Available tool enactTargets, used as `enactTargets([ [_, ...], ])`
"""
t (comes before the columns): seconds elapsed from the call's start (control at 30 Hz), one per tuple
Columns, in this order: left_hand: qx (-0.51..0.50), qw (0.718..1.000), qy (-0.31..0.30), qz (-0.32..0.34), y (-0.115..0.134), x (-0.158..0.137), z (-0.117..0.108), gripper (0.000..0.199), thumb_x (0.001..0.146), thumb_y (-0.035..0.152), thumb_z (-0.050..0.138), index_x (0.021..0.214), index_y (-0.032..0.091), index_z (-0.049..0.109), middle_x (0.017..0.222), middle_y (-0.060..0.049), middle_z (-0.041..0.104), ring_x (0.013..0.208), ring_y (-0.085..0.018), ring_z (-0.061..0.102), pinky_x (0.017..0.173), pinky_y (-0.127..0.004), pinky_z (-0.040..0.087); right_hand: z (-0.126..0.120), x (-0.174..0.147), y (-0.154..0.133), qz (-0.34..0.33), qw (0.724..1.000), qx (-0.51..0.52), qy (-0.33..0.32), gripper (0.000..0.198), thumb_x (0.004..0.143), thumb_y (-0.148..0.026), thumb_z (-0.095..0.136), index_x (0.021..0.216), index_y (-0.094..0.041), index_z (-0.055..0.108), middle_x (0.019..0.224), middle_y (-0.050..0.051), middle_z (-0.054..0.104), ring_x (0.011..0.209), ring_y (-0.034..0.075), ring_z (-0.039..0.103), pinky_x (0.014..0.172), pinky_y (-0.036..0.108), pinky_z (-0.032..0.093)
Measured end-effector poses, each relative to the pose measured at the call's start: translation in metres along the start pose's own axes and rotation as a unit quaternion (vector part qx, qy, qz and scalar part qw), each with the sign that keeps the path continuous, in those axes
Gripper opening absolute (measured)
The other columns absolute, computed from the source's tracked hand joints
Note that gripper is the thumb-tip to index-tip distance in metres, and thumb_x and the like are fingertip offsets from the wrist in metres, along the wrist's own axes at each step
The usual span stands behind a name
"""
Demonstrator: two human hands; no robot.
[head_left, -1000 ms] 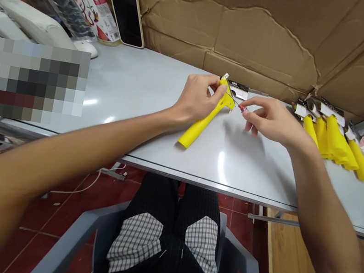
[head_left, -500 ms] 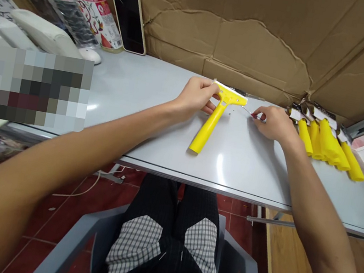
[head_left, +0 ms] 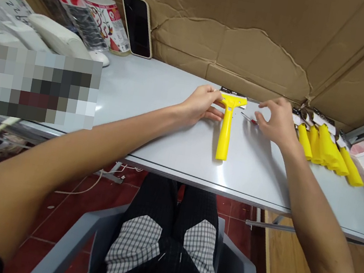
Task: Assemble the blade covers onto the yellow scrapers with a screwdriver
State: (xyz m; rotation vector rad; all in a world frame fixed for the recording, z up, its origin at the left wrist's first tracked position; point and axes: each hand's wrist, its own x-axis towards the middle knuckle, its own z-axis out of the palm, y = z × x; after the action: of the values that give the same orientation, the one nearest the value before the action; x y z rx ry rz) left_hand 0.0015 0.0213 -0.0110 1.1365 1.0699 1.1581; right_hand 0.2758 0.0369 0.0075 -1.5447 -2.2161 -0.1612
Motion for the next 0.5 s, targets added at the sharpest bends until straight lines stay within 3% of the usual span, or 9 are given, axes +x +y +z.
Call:
enactTargets([
  [0.07, -0.007, 1.000, 0.002, 0.001, 0.000, -0.001, 0.001, 0.029, 0.086, 0.023, 0.074, 0.099, 0.028, 0.049, 0.110, -0.007, 0.083, 0.075, -0.019, 0.081, 0.069, -0.034, 0.068, -0.006, -0.004, -0.019, 0.000, 0.994, 0.084, 0.075, 0.030, 0.108, -0.047, 0.067, 0.118, -0.023, 0.081, 0.131, 0.019, 0.080, 0.121, 0.037, 0.075, 0.105, 0.052, 0.060],
  [0.1, -0.012, 1.000, 0.002, 0.002, 0.001, -0.001, 0.002, 0.029, 0.088, 0.023, 0.074, 0.100, 0.027, 0.048, 0.110, -0.006, 0.083, 0.075, -0.018, 0.081, 0.069, -0.033, 0.067, -0.007, -0.005, -0.028, 0.004, 0.989, 0.125, 0.078, 0.031, 0.108, -0.051, 0.067, 0.109, -0.023, 0.080, 0.117, 0.016, 0.083, 0.106, 0.034, 0.077, 0.097, 0.049, 0.062],
  [0.17, -0.019, 1.000, -0.001, 0.002, 0.002, -0.004, 0.004, 0.028, 0.091, 0.020, 0.073, 0.101, 0.027, 0.048, 0.108, -0.006, 0.082, 0.075, -0.018, 0.081, 0.068, -0.032, 0.066, -0.004, -0.008, -0.042, 0.014, 0.980, 0.195, 0.042, 0.038, 0.105, -0.059, 0.070, 0.093, -0.024, 0.076, 0.093, 0.011, 0.082, 0.084, 0.029, 0.075, 0.082, 0.044, 0.061],
  [0.23, -0.021, 1.000, -0.003, 0.003, 0.003, -0.007, 0.007, 0.025, 0.094, 0.018, 0.071, 0.101, 0.026, 0.048, 0.106, -0.005, 0.081, 0.075, -0.017, 0.080, 0.068, -0.031, 0.065, 0.003, -0.010, -0.052, 0.018, 0.973, 0.231, -0.010, 0.046, 0.100, -0.065, 0.075, 0.083, -0.023, 0.073, 0.083, 0.009, 0.079, 0.077, 0.025, 0.072, 0.076, 0.041, 0.058],
  [0.37, -0.007, 1.000, 0.000, 0.017, 0.004, -0.011, 0.011, 0.025, 0.098, 0.013, 0.068, 0.101, 0.026, 0.047, 0.099, -0.003, 0.076, 0.076, -0.017, 0.079, 0.072, -0.033, 0.066, 0.019, -0.016, -0.061, 0.058, 0.949, 0.301, -0.076, 0.049, 0.092, -0.069, 0.085, 0.090, -0.021, 0.074, 0.084, 0.009, 0.079, 0.075, 0.023, 0.071, 0.065, 0.035, 0.054],
  [0.5, 0.024, 0.998, -0.005, 0.056, 0.002, -0.010, 0.011, 0.026, 0.101, 0.014, 0.068, 0.099, 0.026, 0.044, 0.100, -0.001, 0.074, 0.079, -0.016, 0.078, 0.073, -0.032, 0.067, 0.022, -0.022, -0.071, 0.123, 0.895, 0.406, -0.138, 0.051, 0.082, -0.060, 0.098, 0.099, -0.025, 0.066, 0.081, 0.005, 0.076, 0.059, 0.018, 0.063, 0.048, 0.032, 0.048],
])
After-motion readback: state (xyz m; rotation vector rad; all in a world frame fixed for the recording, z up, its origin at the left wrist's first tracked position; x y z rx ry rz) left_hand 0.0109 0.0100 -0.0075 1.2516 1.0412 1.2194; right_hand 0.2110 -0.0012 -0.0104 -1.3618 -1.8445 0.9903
